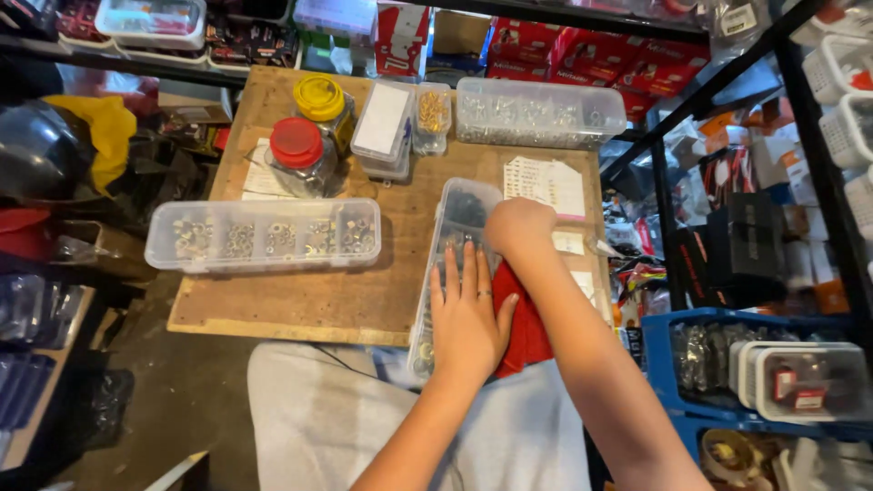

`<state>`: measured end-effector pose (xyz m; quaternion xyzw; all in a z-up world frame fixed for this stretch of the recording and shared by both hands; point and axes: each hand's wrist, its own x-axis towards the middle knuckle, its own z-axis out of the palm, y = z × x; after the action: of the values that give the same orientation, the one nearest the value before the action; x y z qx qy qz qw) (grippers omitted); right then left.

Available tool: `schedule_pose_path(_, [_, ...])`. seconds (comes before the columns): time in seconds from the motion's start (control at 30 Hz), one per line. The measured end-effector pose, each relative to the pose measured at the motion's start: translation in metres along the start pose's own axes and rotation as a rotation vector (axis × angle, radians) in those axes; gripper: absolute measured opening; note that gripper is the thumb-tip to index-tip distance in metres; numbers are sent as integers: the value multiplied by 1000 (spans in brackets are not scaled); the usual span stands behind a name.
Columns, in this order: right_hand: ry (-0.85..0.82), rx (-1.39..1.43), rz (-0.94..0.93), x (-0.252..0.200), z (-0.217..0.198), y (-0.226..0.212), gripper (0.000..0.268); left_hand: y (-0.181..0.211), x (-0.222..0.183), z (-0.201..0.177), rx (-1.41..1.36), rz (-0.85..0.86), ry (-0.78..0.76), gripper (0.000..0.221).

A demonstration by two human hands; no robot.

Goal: Wiping and cleaning plastic organizers containing small hardware parts.

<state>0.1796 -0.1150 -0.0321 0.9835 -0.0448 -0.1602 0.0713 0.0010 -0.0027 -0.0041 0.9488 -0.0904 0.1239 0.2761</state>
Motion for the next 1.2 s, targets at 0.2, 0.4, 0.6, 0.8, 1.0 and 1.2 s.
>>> schedule_pose_path(0.2, [87,106,67,-3,-10,-15,42,-2,-1,-4,-8,11,-28,72])
schedule_pose_path(0.4, [4,109,67,-3,0,-5,45,-1,-2,1,25,-5,-48,74])
schedule_pose_path(0.6, [83,139,110,2,1,-17,44,0,0,0,43,1,-59,75])
schedule_pose_path(0.8, [256,283,38,5,19,-6,38,0,-1,3,31,-12,-77,77])
schedule_pose_path(1.0, [-140,288,-37,-1,-26,6,48,3,-1,1,58,-23,-93,78])
schedule_pose_path(1.2, [124,291,108,0,-7,-24,41,2,0,0,60,-42,-133,80])
